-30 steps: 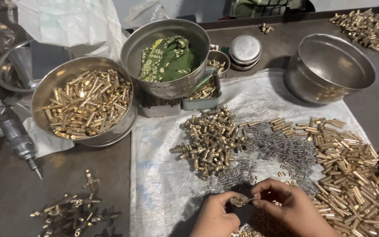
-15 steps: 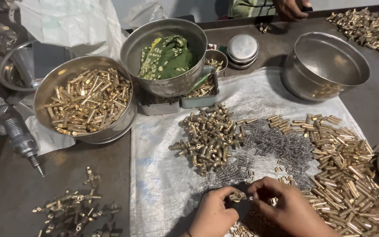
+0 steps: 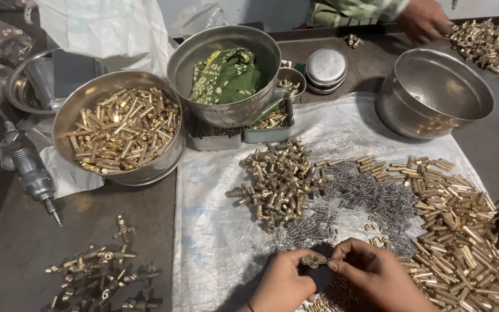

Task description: Picking up and assembling small brass metal components by hand.

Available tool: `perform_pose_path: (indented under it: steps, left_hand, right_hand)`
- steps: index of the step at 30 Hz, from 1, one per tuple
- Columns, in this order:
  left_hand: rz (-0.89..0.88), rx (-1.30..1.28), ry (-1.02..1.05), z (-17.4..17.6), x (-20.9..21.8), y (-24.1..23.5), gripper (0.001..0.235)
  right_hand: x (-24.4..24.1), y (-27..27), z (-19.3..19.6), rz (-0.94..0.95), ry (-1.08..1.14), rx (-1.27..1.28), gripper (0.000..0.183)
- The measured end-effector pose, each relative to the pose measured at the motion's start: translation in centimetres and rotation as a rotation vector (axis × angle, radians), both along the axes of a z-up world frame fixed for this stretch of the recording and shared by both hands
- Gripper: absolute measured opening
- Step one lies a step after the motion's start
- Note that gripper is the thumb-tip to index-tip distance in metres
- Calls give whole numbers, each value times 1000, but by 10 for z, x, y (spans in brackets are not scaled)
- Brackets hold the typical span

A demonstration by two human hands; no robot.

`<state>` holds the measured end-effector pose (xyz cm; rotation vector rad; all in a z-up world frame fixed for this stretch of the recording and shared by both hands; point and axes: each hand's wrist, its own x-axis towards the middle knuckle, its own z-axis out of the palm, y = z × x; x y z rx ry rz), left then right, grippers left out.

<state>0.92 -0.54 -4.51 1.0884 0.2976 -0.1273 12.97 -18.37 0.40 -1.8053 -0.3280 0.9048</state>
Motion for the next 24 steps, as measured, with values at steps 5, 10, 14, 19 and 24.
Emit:
perform_pose_path:
  steps: [5, 10, 14, 19, 24]
  left_hand:
    - [-2, 108, -11, -4, -1, 1, 38]
    - [145, 610, -293, 41, -10, 8, 32]
    - [35, 443, -125, 44, -9, 7, 31]
    - [24, 345, -161, 12, -6, 0, 26]
    - [-31, 341, -165, 14, -4, -1, 35]
  right_hand:
    - [3, -4, -8, -27, -34, 80, 19]
    - [-17, 14, 41, -76, -166, 132, 31]
    - [-19, 23, 36, 156, -642, 199, 19]
    - [-23, 22, 36, 171, -826, 342, 16]
    - [-7, 7, 47, 199, -900, 215, 15]
